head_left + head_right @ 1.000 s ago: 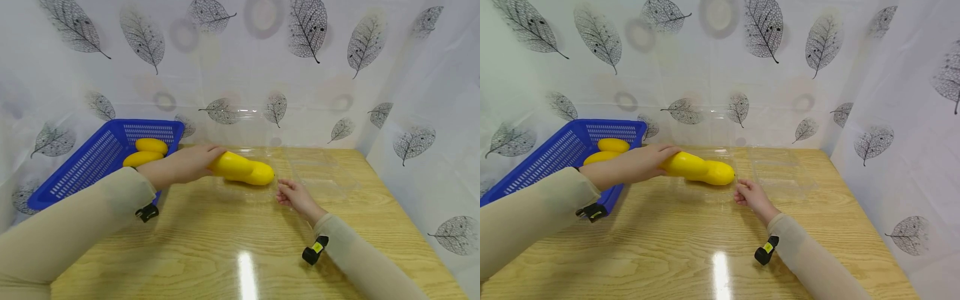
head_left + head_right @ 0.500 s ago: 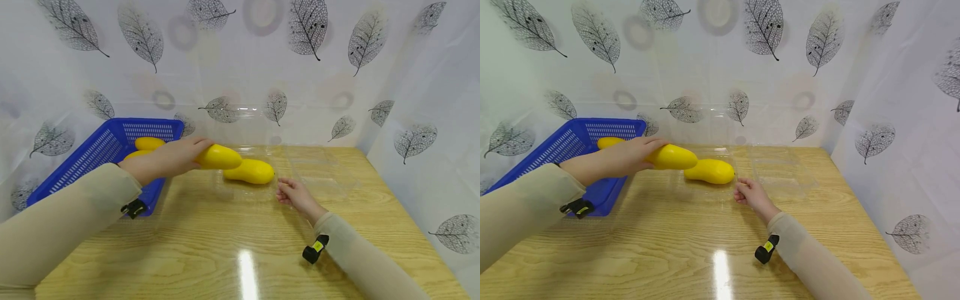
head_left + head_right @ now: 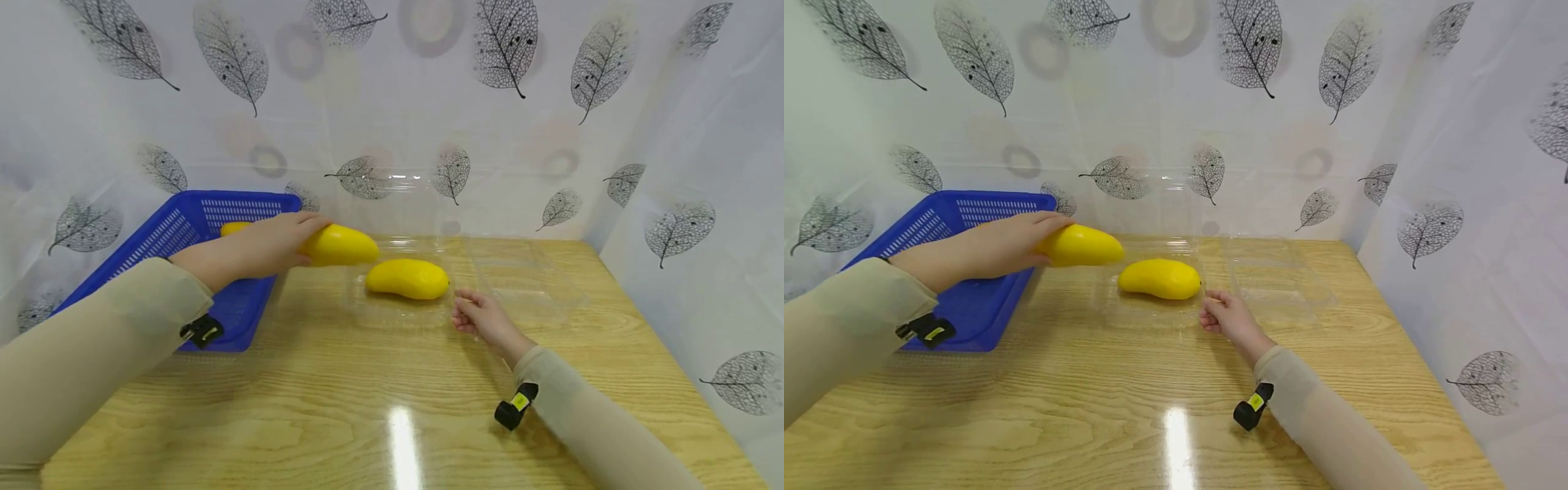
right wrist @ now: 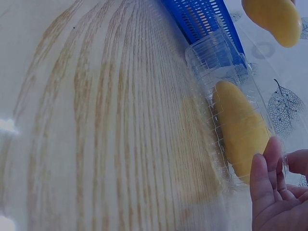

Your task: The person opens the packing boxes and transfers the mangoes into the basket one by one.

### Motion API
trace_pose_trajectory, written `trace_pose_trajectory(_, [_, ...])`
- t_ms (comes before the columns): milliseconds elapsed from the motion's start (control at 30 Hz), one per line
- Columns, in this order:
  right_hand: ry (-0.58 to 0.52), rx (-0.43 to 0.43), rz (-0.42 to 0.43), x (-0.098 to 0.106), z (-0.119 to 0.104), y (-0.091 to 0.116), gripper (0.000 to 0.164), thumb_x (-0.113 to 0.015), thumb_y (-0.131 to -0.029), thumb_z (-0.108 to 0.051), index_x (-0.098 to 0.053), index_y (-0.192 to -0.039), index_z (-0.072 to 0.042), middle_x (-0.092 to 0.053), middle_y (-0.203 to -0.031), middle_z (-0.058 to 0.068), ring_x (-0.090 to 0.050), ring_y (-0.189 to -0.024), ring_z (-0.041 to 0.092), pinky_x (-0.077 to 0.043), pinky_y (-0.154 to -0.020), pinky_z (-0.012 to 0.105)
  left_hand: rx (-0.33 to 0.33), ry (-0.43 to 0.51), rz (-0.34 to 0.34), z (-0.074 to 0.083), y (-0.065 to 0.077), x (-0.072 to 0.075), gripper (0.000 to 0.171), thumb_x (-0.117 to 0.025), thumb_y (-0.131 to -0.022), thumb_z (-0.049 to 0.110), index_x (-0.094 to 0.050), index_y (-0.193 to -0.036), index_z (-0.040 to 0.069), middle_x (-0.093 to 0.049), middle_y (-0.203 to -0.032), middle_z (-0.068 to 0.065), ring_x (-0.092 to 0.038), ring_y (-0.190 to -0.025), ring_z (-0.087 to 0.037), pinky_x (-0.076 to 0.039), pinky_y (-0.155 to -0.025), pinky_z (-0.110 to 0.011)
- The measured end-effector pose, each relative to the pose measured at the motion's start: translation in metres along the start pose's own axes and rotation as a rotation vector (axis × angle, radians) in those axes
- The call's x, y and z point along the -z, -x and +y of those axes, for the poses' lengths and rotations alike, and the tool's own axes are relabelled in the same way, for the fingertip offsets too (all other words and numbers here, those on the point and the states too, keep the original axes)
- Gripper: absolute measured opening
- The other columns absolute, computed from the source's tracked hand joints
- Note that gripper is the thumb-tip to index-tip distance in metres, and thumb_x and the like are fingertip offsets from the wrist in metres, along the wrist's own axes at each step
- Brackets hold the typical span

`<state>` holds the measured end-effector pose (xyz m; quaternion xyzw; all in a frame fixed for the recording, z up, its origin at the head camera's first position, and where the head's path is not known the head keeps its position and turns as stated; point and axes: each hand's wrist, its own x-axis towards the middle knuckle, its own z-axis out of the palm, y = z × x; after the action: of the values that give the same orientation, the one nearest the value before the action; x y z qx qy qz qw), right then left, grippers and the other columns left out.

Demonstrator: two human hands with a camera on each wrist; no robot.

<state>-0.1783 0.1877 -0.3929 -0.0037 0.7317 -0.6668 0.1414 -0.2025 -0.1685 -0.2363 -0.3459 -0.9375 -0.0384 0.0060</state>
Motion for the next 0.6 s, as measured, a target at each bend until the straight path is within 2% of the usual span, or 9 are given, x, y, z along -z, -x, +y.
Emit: trace_pose_trajectory(600, [-0.003,-0.005,-0.002,0.0,0.0,0.0,0.049,-0.04,-0.1,-0.012,-0.026,-0.141,0.011,-0.057,-0.088,0.009,-0.058,-0.067,0.006,-0.053,-0.065,0.021,0.038,0.031,-0.01,-0.018,0.016,0.007,0.062,-0.066,-0.086,0.011,-0.036,-0.14,0.004,-0.042,-0.137,-0.018,-0.041,-0.123,-0.036,-0.031,-0.103,-0.052])
